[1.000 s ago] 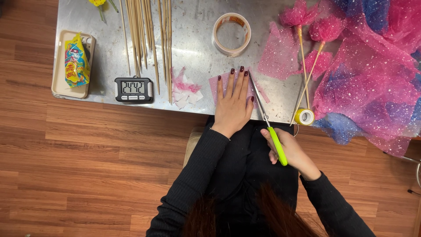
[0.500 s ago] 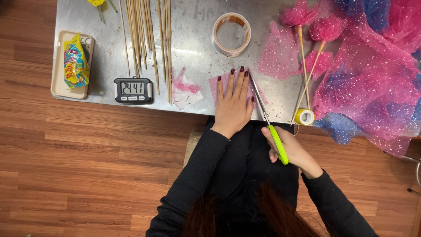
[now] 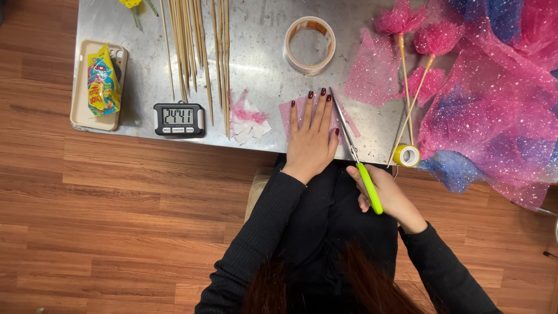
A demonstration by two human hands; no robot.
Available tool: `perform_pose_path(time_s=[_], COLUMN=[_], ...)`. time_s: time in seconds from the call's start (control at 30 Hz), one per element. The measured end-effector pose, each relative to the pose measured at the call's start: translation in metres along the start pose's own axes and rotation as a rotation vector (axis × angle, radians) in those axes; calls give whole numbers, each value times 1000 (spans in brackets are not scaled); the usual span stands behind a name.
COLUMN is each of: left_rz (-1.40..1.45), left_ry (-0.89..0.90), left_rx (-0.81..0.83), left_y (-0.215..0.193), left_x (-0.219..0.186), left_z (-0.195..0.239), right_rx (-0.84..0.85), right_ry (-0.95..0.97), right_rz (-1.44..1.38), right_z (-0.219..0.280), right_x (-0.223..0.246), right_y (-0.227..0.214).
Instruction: The person uses green-handled scissors to cut a piece of pink glittery fabric on a metal table. They hold the fabric with their left hand and cut it into smaller pieces, occasionally adjusting the fabric's position.
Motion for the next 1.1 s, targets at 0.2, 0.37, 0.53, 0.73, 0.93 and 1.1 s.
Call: perform_pose_path(time_s=[0.2, 0.37, 0.53, 0.73, 0.93, 1.1], left_rz=[-4, 40, 90, -31, 112, 717], left_ry=[11, 38, 87, 83, 47, -99], left_rx=[-14, -2, -63, -94, -227, 5], left_y=[0, 5, -22, -47, -60, -26], left_x=[0, 2, -4, -14, -23, -35], left_z=[1, 1, -2, -5, -4, -10], right_rx=[15, 70, 398, 616, 749, 861], right_ry=[-77, -131, -151, -115, -173, -258], right_rz=[-130, -371, -786, -1206, -1495, -1603], right_z=[3, 13, 8, 24, 31, 41], right_x=[5, -1, -54, -66, -66, -60], right_y=[2, -3, -7, -6, -12, -16])
Point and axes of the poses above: each hand's wrist, its own z-axis away from the middle knuckle, its own y-axis out of the palm, x = y × z, the point moved 6 cm from there along -z, towards the middle knuckle, and after that the axes turned 8 degrees about -y, right-handed, at the moved point
